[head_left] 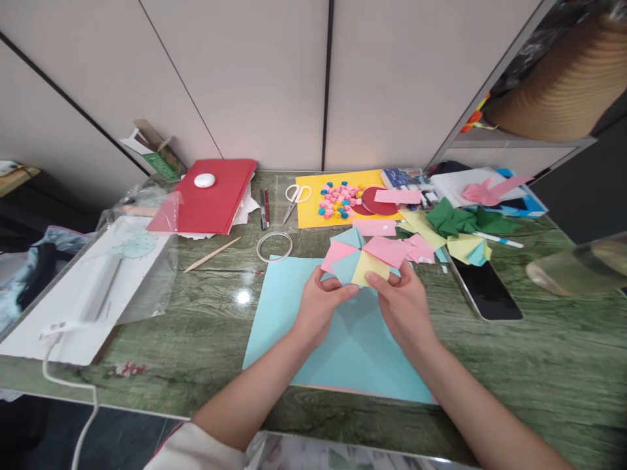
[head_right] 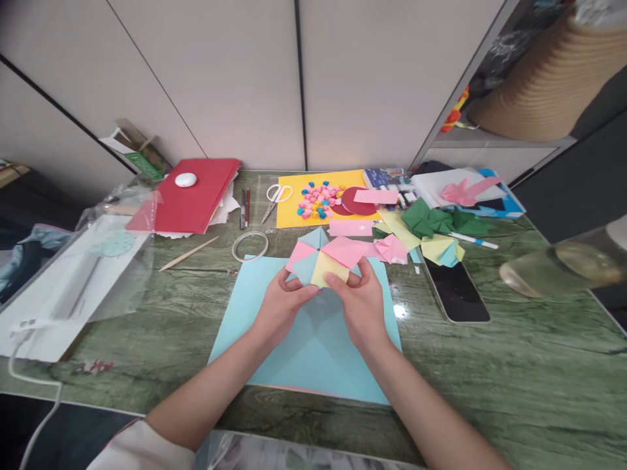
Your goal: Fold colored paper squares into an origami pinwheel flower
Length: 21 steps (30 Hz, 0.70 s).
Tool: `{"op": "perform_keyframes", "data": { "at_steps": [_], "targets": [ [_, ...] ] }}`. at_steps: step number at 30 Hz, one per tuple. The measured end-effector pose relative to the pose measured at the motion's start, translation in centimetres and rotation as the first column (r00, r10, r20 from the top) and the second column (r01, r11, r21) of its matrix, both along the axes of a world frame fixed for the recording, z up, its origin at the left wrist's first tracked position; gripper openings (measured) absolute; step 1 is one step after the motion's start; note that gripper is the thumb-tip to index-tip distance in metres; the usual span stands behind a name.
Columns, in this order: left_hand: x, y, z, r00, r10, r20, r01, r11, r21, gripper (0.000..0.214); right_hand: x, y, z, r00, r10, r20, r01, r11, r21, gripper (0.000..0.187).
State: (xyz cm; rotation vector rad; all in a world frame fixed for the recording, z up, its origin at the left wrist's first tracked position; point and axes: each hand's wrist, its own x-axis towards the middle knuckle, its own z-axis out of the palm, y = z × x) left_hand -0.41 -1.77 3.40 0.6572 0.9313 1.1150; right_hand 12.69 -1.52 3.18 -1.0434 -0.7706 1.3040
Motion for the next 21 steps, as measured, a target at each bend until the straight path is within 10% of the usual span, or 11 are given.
{"op": "perform_keyframes", "data": {
  "at_steps": [8,11,13,16,21],
  "targets": [
    [-0.2,0.3,-0.4,0.996,-0.09,-0.002,0.09,0.995,-0.046,0.034,0.5,0.6,-0.2,1.0,0.002,0.019,-0.002,1.0,-0.011,0.046],
    [-1.3,1.2,-0.4,0.949,-0.185,-0.254,0.209,0.975,0.071,0.025,1.2,1.2,-0.5,1.0,0.001,0.0,-0.001,1.0,-0.017,0.046],
    [-2.6,2.0,-0.5,0.786,-0.023,-0.618,0.242,0.931,0.273,0.025,1.6,1.6,-0.9,1.0,0.028,0.006,-0.028,0.998,-0.054,0.044],
    [-4.9,3.4,-0.7,0.303,0.382,-0.873,0.332,0.816,0.473,0.034,2.0,2.1,-1.6,0.981,0.131,0.143,-0.106,0.98,-0.169,0.047],
    [-7.9,5.0,-1.6,-0.237,0.368,-0.899,0.328,0.902,0.283,0.032,3.3,2.2,-0.9,0.709,0.414,0.571,-0.265,0.907,-0.328,0.046]
  ]
}}
